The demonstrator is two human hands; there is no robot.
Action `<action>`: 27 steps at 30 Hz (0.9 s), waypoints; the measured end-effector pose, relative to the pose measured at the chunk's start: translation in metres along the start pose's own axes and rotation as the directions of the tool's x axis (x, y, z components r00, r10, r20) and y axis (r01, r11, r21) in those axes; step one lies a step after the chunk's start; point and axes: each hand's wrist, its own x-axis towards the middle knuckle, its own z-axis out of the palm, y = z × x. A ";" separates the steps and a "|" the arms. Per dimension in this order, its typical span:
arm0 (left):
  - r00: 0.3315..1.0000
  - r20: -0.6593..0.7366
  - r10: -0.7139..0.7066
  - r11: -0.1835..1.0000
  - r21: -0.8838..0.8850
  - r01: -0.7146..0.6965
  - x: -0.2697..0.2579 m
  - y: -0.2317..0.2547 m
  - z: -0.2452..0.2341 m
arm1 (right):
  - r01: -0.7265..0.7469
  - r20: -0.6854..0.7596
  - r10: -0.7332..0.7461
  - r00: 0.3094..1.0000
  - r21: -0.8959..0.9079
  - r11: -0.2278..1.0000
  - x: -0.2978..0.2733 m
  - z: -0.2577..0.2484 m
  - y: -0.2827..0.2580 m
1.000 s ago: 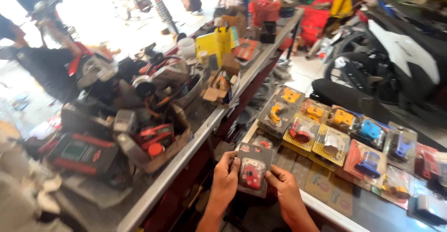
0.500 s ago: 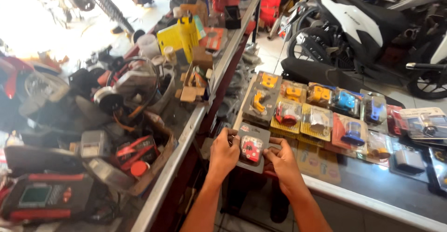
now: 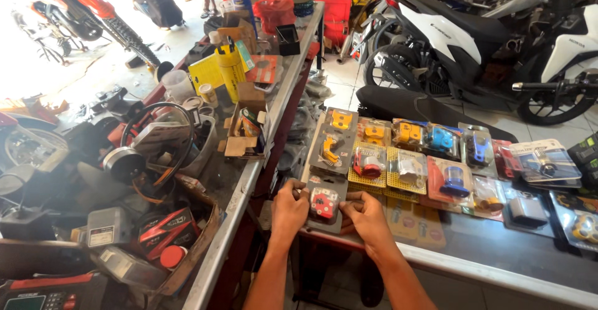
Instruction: The person takes various small motorcycle parts in individual plastic packages from a wall-mounted rack and arranges them on a display counter, then moves another part package back toward the wall rack.
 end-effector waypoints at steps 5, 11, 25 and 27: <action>1.000 -0.015 -0.020 0.999 -0.045 0.020 0.005 0.002 0.001 | -0.030 -0.019 0.030 0.999 -0.002 1.000 0.000 0.003 -0.006; 0.999 -0.029 -0.019 0.998 -0.058 0.017 0.004 -0.003 0.002 | 0.016 -0.026 -0.016 1.000 0.008 1.000 0.000 0.003 0.000; 1.000 -0.011 -0.021 0.999 0.041 0.021 0.002 0.002 -0.002 | 0.091 0.036 -0.090 0.995 -0.043 0.995 -0.003 0.000 0.012; 1.000 -0.025 -0.012 0.999 0.047 0.013 0.002 0.004 -0.002 | 0.107 0.062 -0.104 0.993 -0.039 0.994 -0.004 -0.002 0.013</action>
